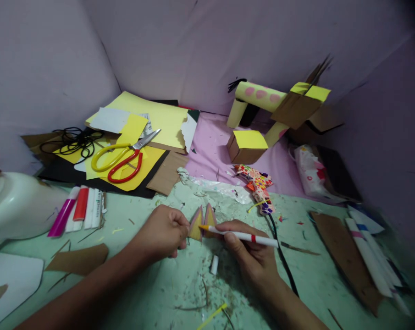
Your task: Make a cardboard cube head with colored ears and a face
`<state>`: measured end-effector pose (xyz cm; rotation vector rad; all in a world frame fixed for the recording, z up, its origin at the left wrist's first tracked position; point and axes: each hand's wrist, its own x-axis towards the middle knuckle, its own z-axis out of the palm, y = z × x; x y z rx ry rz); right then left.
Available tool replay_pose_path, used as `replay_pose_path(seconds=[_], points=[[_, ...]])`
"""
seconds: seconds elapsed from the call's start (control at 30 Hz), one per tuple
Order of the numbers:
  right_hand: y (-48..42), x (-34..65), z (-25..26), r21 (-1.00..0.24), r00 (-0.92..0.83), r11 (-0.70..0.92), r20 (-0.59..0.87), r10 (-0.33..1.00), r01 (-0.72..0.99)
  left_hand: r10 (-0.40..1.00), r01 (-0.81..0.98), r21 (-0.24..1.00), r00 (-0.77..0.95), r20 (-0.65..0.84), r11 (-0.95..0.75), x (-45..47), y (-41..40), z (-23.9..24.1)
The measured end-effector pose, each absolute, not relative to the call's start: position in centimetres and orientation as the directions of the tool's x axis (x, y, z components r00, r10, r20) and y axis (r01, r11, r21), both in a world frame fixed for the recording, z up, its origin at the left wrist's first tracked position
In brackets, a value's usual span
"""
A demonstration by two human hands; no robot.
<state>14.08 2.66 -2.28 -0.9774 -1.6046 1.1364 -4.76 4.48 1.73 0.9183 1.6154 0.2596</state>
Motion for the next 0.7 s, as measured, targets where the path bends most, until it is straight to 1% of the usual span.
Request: replay_pose_path(seconds=[0.1,0.2,0.3,0.47,0.6,0.7], points=[[2.46,14.19,-2.21,-0.971,-0.305,0.232,0.204,0.93,0.058,0.675,0.424,0.616,0.013,-0.737,0.664,-4.77,4.46,1.76],[2.45,14.2,-2.25,-0.966,-0.283,0.254,0.233,0.931,0.041,0.678,0.431,0.618,0.017,-0.735,0.658,-4.8,4.39,1.82],[2.55,14.09,-2.24,-0.957,-0.265,0.284,0.259,0.929,0.06,0.682,0.432,0.621,0.02,-0.731,0.654,-4.82,4.38,1.86],[2.57,14.1,-1.99,-0.961,-0.309,0.262,0.224,0.924,0.087,0.681,0.42,0.624,0.019,-0.732,0.659,-4.8,4.45,1.82],[2.53,14.22,-1.96,-0.946,-0.281,0.313,0.278,0.918,0.087,0.685,0.41,0.629,0.014,-0.728,0.66,-4.85,4.39,1.67],[2.22,14.27,-2.12,-0.949,-0.344,0.304,0.259,0.903,0.082,0.694,0.41,0.637,0.013,-0.72,0.653,-4.91,4.34,1.6]])
